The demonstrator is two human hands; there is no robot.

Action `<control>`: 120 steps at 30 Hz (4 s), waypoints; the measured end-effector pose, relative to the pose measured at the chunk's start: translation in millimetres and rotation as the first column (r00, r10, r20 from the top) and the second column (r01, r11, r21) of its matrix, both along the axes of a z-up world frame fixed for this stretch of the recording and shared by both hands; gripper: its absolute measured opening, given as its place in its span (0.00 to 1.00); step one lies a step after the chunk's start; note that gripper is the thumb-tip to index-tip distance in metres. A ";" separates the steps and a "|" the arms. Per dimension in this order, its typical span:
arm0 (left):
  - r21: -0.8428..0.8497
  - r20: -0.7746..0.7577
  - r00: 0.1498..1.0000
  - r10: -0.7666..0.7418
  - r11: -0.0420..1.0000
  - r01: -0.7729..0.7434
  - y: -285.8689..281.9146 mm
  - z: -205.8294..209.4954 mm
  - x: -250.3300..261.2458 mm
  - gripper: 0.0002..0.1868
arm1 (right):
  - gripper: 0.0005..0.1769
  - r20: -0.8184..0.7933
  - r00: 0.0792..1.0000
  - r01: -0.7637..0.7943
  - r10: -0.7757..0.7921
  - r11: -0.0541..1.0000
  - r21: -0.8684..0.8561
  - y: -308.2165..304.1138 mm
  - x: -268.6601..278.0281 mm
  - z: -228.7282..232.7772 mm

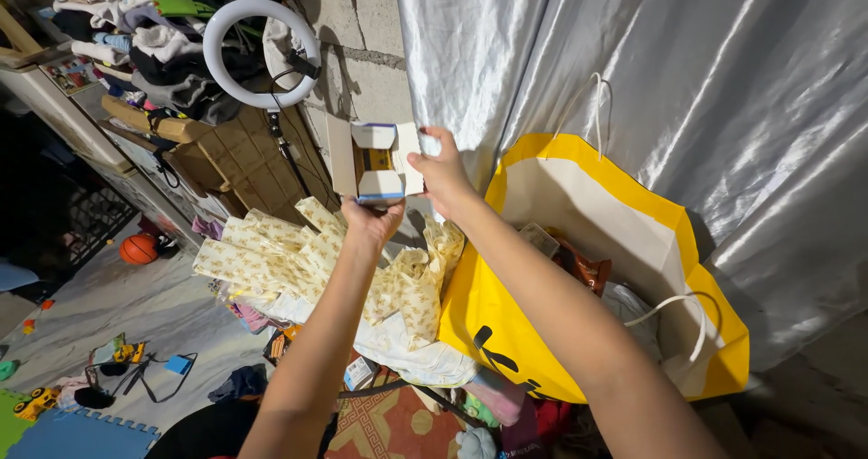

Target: Arrange various snack items into a decorative paper bouquet.

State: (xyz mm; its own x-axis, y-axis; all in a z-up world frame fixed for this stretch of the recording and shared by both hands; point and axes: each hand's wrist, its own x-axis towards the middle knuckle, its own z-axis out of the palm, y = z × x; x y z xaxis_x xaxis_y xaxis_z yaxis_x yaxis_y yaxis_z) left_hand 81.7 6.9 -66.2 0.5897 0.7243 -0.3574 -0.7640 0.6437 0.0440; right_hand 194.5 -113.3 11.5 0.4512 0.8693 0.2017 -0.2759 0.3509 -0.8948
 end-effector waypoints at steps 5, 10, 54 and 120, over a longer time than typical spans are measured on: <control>0.057 0.002 1.000 -0.018 0.998 0.017 -21.6 3.2 2.5 0.27 | 0.14 0.030 0.997 0.078 -0.073 0.977 -0.197 -12.3 -3.0 4.4; 0.215 0.082 0.993 0.082 0.972 -0.098 -35.2 11.6 7.2 0.27 | 0.17 0.313 0.939 0.185 -0.143 0.977 -0.108 3.3 12.2 -18.4; 0.588 0.030 0.998 -0.057 0.808 0.029 -60.2 58.6 92.4 0.39 | 0.25 0.725 0.322 0.540 -0.609 0.747 0.388 -90.9 69.9 40.7; 0.240 -0.868 0.442 -0.228 0.587 0.773 76.6 -5.1 -346.6 0.42 | 0.25 0.875 -0.063 -0.213 -0.481 0.863 0.459 -56.2 -121.1 68.3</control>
